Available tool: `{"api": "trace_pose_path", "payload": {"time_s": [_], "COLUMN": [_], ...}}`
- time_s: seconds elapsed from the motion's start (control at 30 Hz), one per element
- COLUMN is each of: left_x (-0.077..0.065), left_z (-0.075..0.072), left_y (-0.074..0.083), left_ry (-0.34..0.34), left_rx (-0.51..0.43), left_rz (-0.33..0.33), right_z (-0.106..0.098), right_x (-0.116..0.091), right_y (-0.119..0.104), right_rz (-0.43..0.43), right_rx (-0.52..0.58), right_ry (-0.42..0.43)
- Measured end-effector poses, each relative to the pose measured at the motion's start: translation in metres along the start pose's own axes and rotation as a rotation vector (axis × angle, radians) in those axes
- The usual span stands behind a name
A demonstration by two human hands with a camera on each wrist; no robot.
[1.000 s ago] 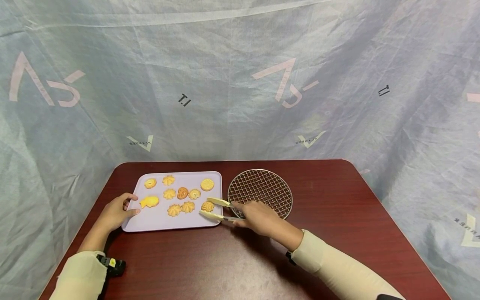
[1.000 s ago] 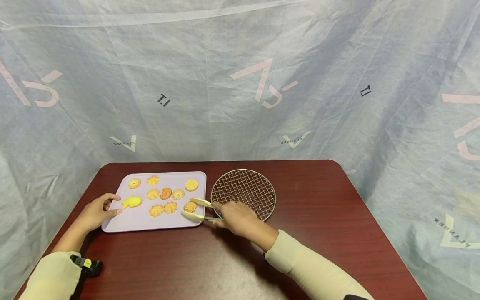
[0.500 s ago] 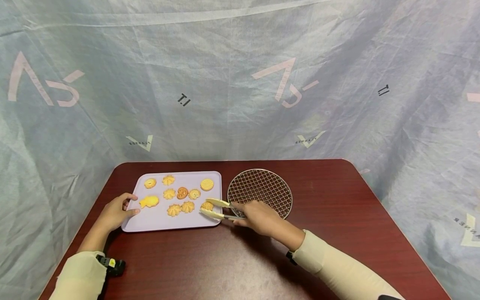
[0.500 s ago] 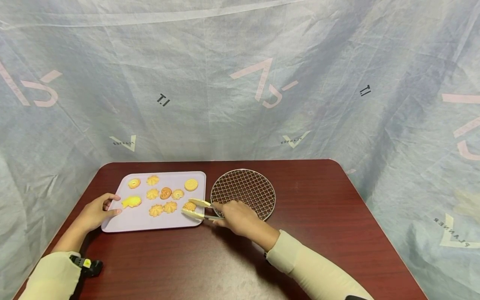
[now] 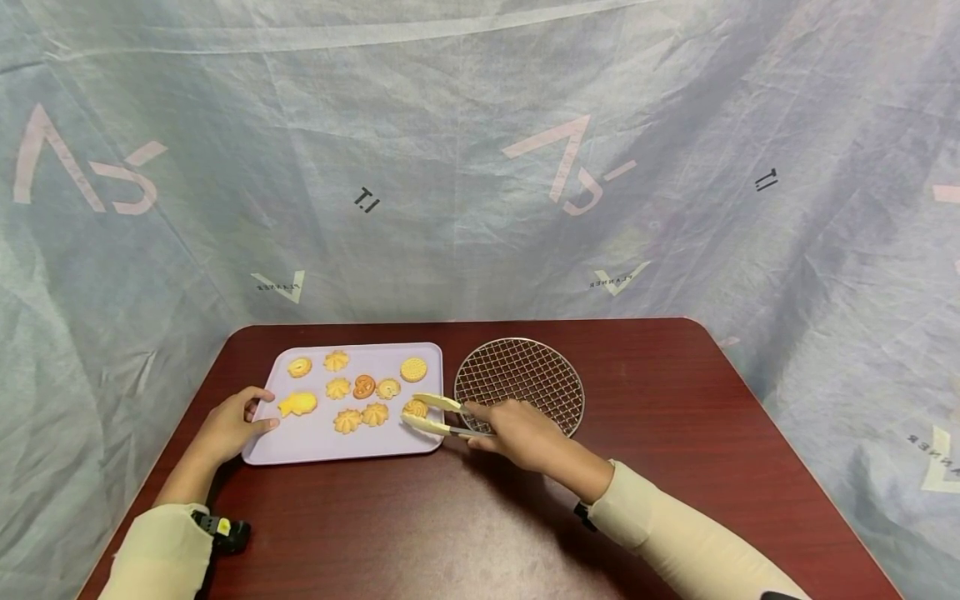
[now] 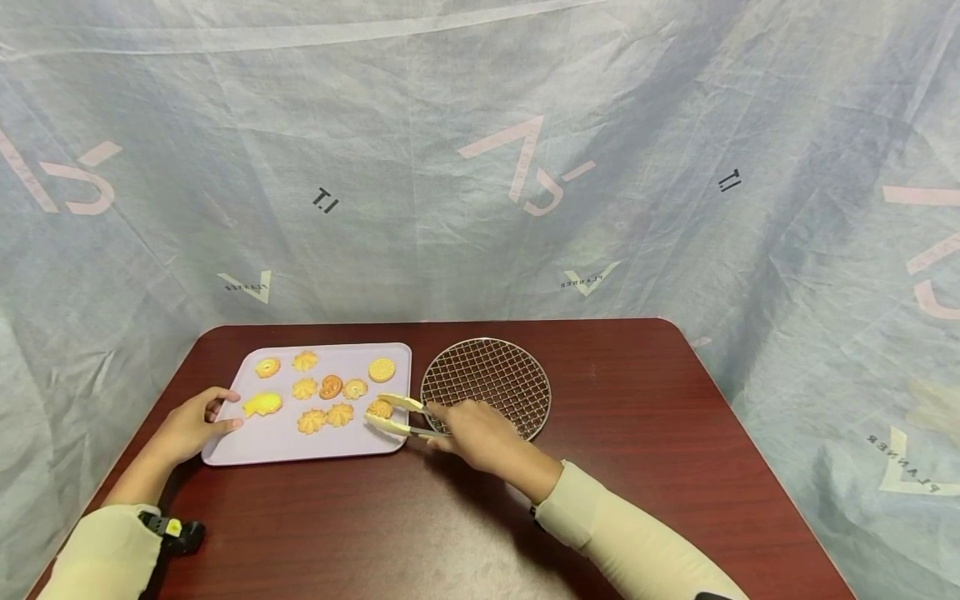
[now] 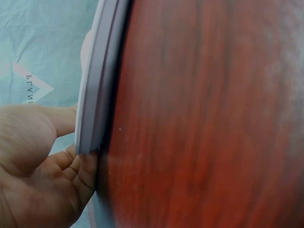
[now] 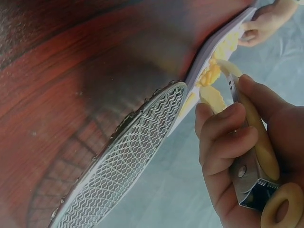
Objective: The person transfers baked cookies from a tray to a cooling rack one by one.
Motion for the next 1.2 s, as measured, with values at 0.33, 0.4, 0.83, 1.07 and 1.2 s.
{"api": "trace_pose_path", "payload": {"time_s": [0.33,0.4,0.83,1.07,1.2], "left_x": [-0.001,-0.001,0.000,0.000,0.000], "left_z": [0.001,0.000,0.000,-0.001,0.000], "left_y": [-0.001,0.000,0.001,0.001,0.000], "left_ry": [-0.001,-0.001,-0.008,-0.007,0.000], "left_rx": [-0.003,-0.002,-0.001,0.002,0.001], "left_rz": [-0.002,-0.003,-0.017,-0.016,-0.006], "right_z": [-0.001,-0.001,-0.007,-0.013,-0.016], "right_x": [-0.003,-0.004,-0.006,-0.007,-0.007], "right_y": [0.002,0.003,0.011,0.018,0.020], "right_rz": [0.017,0.025,0.048,0.072,0.073], "right_rx": [0.018,0.019,0.017,0.016,0.002], "right_ry": [0.006,0.009,0.036,0.049,0.059]}}
Point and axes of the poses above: each hand's wrist, its own x-axis towards the middle knuckle, its own z-axis out of the palm, y = z × x, the point moved 3 cm from there along x, towards the middle knuckle, and after that the axes turned 7 degrees about z, right-handed, at the moved point
